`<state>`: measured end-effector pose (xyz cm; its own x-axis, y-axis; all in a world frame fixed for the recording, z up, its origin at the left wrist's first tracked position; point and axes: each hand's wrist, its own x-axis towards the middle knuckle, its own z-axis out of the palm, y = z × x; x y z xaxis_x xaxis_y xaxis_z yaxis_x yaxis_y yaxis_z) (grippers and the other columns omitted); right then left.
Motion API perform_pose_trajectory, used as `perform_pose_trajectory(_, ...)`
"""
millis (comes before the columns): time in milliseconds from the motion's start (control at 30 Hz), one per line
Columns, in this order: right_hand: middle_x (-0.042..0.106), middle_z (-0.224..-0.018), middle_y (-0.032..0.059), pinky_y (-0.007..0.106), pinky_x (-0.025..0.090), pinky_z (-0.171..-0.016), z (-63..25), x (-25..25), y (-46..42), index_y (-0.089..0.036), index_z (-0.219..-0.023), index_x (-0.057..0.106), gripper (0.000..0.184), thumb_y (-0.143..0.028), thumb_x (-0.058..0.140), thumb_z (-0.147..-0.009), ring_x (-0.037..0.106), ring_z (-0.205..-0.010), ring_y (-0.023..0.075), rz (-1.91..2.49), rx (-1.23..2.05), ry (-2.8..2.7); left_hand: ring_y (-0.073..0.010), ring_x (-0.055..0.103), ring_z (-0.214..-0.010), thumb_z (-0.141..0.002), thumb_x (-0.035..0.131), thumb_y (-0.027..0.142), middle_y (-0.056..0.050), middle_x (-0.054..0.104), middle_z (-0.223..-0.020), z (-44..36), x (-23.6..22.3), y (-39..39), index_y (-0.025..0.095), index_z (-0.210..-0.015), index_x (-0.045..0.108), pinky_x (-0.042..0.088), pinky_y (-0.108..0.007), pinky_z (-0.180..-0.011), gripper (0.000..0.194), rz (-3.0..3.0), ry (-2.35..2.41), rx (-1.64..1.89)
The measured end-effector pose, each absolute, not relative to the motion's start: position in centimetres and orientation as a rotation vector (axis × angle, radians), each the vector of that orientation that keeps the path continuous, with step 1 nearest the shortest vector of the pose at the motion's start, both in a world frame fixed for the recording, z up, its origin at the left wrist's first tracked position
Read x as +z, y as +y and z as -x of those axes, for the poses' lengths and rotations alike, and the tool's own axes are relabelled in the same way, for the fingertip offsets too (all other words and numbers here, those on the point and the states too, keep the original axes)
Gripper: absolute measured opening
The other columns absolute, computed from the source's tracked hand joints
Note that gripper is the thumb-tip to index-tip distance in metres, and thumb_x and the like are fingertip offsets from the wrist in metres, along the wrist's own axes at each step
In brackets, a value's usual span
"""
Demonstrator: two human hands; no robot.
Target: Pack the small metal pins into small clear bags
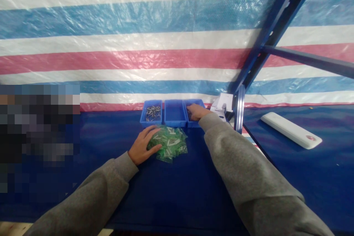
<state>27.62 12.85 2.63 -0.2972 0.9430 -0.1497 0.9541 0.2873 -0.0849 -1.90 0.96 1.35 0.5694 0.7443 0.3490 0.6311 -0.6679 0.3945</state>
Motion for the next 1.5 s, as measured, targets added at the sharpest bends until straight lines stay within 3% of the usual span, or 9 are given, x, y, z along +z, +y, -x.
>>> perform_pose_trajectory(333, 0.057, -0.109, 0.0137, 0.027, 0.041, -0.083, -27.7, 2.3, 13.8, -0.011, -0.109, 0.057, 0.049, -0.012, 0.062, -0.06, 0.053, -0.101, 0.0255, -1.78, -0.225, 2.466, -0.0244, 0.034, -0.124, -0.081, 0.046, 0.049, -0.011, 0.037, -0.133, 1.9, 1.4, 0.9, 0.02, -0.128, 0.039, 0.029, -0.04, -0.104, 0.055, -2.587, 1.144, 0.714)
perform_pose_trajectory(533, 0.059, -0.111, 0.0139, 0.028, 0.04, -0.086, -27.6, 2.6, 14.0, -0.01, -0.11, 0.058, 0.05, -0.006, 0.057, -0.06, 0.053, -0.105, 0.0253, -1.796, -0.206, 2.486, -0.0245, 0.03, -0.127, -0.081, 0.046, 0.051, -0.011, 0.034, -0.135, 1.9, 1.1, 1.0, 0.02, -0.13, 0.036, 0.028, -0.041, -0.105, 0.058, -2.618, 1.132, 0.648)
perform_pose_trajectory(833, 0.065, -0.103, 0.0066, 0.026, 0.042, -0.081, -27.5, 2.7, 13.6, -0.018, -0.109, 0.06, 0.05, -0.006, 0.056, -0.06, 0.059, -0.096, 0.0223, -1.895, -0.18, 2.474, -0.0257, 0.028, -0.128, -0.081, 0.046, 0.05, -0.01, 0.034, -0.136, 1.8, 0.7, 1.2, 0.022, -0.13, 0.037, 0.029, -0.042, -0.104, 0.057, -2.701, 1.072, 0.561)
perform_pose_trajectory(1033, 0.063, -0.103, 0.0136, 0.03, 0.042, -0.08, -26.7, 2.3, 12.9, -0.013, -0.11, 0.06, 0.047, -0.009, 0.056, -0.063, 0.056, -0.098, 0.0261, -2.039, -0.049, 2.412, -0.0244, 0.033, -0.124, -0.083, 0.047, 0.042, -0.009, 0.039, -0.131, 1.7, 1.6, 0.8, 0.022, -0.119, 0.049, 0.029, -0.041, -0.103, 0.041, -2.689, 1.269, 0.907)
perform_pose_trajectory(1167, 0.063, -0.1, 0.0153, 0.031, 0.04, -0.082, -26.4, 2.2, 12.5, -0.011, -0.104, 0.062, 0.038, -0.009, 0.053, -0.067, 0.055, -0.098, 0.0256, -2.088, 0.001, 2.413, -0.0281, 0.02, -0.131, -0.085, 0.045, 0.038, -0.011, 0.029, -0.137, 1.7, 1.5, 1.5, 0.019, -0.124, 0.043, 0.025, -0.047, -0.105, 0.044, -2.547, 1.572, 1.095)
perform_pose_trajectory(1300, 0.064, -0.096, 0.0159, 0.029, 0.04, -0.08, -26.5, 2.1, 12.3, -0.01, -0.1, 0.064, 0.035, -0.01, 0.051, -0.068, 0.057, -0.092, 0.0236, -2.159, 0.032, 2.402, -0.0277, 0.016, -0.133, -0.085, 0.044, 0.039, -0.01, 0.034, -0.134, 1.6, 0.6, 2.5, 0.02, -0.127, 0.039, 0.026, -0.047, -0.106, 0.047, -2.528, 1.532, 0.996)
perform_pose_trajectory(1500, 0.069, -0.079, 0.0074, 0.023, 0.04, -0.072, -26.8, 2.9, 12.0, -0.014, -0.077, 0.07, 0.023, -0.013, 0.049, -0.068, 0.06, -0.078, 0.0183, -2.158, 0.029, 2.474, -0.0266, 0.016, -0.134, -0.085, 0.045, 0.041, -0.009, 0.033, -0.134, 1.8, 0.6, 2.7, 0.02, -0.128, 0.039, 0.026, -0.045, -0.107, 0.048, -2.509, 1.474, 0.969)
